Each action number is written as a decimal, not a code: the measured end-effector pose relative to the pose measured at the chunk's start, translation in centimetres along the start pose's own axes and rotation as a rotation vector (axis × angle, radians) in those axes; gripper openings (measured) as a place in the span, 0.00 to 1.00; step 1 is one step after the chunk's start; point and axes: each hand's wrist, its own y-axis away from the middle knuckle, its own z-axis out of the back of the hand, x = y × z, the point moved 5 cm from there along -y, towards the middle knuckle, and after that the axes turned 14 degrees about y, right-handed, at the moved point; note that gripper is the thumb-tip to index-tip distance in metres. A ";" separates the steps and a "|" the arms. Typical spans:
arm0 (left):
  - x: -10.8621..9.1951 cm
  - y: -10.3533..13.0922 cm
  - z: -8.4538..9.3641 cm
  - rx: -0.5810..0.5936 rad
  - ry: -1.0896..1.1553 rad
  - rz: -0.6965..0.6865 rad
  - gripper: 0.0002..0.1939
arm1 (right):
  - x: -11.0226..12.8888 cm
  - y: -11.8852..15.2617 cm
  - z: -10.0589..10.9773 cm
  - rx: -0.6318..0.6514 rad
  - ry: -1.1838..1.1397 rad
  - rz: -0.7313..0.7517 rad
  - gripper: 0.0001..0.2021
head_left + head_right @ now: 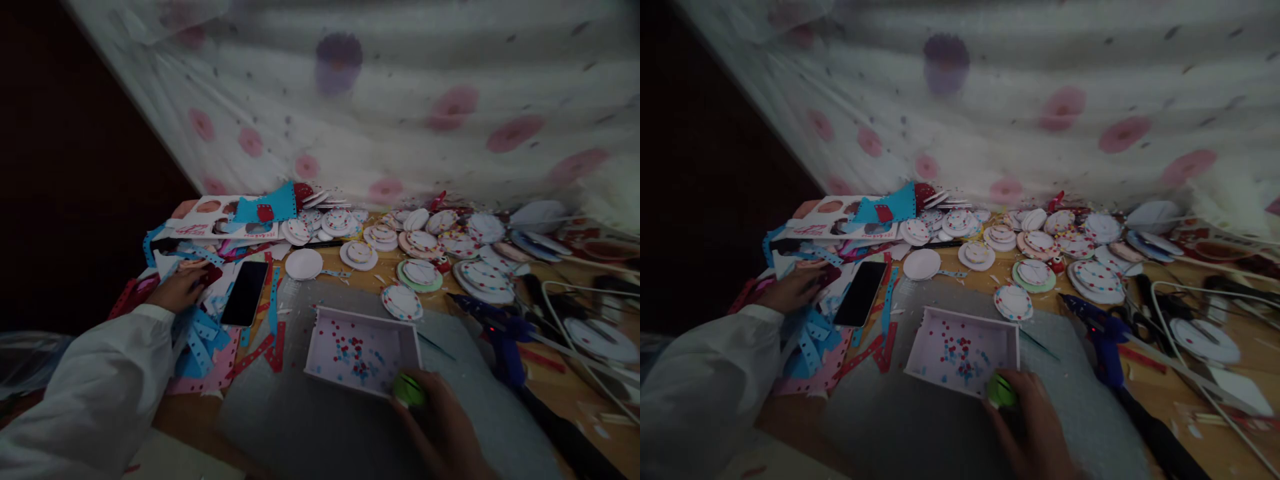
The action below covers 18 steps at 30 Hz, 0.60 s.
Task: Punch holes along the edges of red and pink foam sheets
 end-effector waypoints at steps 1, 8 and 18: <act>-0.2 0.1 -0.2 0.013 0.037 0.003 0.29 | 0.0 0.0 0.0 -0.003 0.003 -0.006 0.13; -1.2 -0.1 -2.3 0.029 0.222 0.113 0.32 | 0.4 -0.3 0.5 -0.035 -0.014 -0.001 0.11; -1.8 -0.1 -1.9 -0.056 0.515 0.132 0.27 | 0.1 0.0 0.2 -0.044 0.012 -0.006 0.12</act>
